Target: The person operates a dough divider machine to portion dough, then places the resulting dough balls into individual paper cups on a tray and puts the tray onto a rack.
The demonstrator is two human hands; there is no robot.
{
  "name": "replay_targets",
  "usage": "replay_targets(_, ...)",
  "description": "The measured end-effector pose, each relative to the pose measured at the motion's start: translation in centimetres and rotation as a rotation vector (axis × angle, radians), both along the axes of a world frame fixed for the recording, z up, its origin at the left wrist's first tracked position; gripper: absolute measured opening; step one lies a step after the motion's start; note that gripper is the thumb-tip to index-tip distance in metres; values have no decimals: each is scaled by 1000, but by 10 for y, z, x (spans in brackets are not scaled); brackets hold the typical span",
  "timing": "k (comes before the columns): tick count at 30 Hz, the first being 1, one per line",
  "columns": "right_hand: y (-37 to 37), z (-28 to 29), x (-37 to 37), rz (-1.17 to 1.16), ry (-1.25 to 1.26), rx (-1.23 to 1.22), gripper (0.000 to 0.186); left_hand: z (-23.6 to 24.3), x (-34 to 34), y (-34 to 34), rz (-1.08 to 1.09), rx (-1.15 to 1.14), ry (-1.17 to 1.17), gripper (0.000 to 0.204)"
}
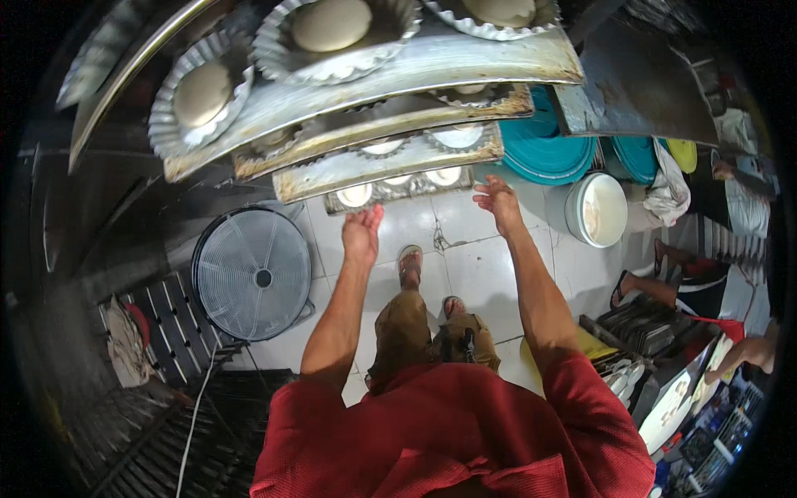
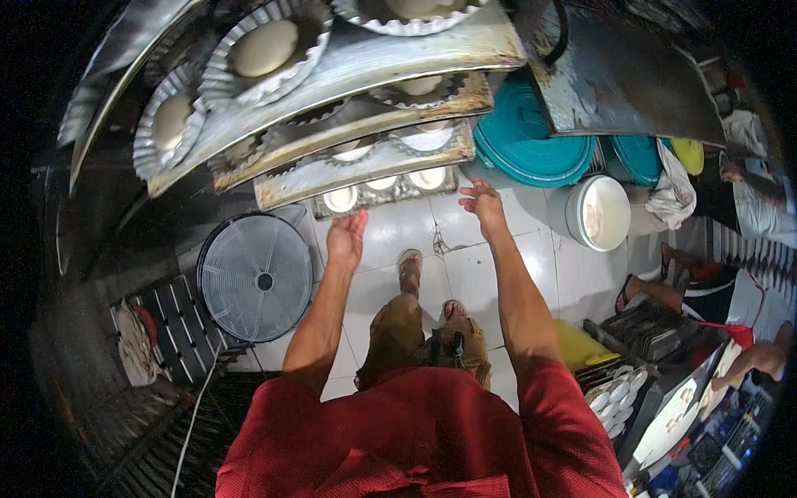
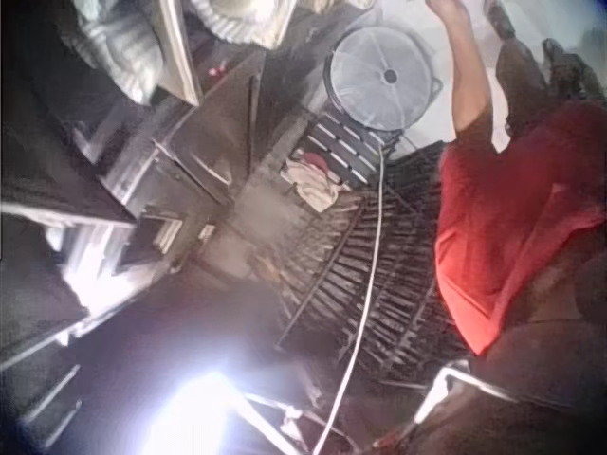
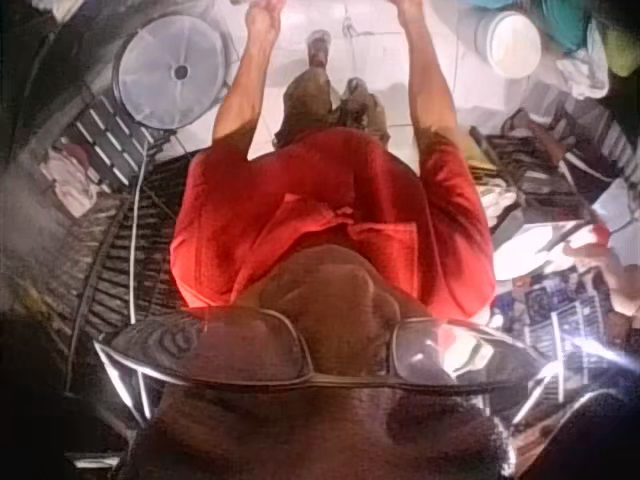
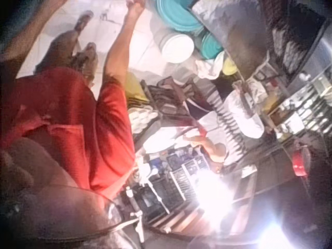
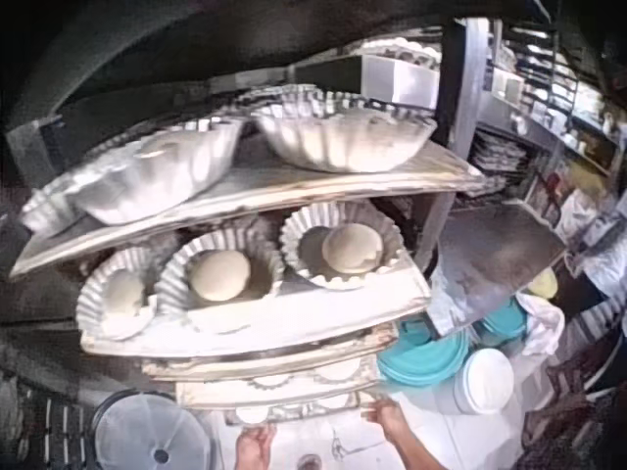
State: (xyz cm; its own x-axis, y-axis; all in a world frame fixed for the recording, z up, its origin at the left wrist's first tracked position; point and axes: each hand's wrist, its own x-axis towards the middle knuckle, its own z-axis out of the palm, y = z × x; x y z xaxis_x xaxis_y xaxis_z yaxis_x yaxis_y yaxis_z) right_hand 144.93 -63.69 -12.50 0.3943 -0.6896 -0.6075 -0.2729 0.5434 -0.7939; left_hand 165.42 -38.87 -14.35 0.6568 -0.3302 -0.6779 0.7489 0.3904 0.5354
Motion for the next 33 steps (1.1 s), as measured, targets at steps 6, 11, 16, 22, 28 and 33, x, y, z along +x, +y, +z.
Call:
replay_targets(6,64,-30,-106,4,138,49,48,-3,59,-70,58,-90,-188,29)
replay_targets(11,142,-38,-196,-152,258,212,42,-26,92,-96,-55,-120,-74,36)
replay_targets(16,212,-62,-266,-50,353,58,36,-56,125,-114,-274,-63,-154,37)
replay_targets(22,235,-15,-272,-95,521,122,40,-84,160,-144,-433,72,-363,39)
replay_targets(28,317,-16,-298,-138,604,-113,39,-154,75,-85,-1286,321,-861,38)
replay_targets(33,389,12,-362,-256,583,-67,43,-164,-150,70,-2267,75,-1158,38)
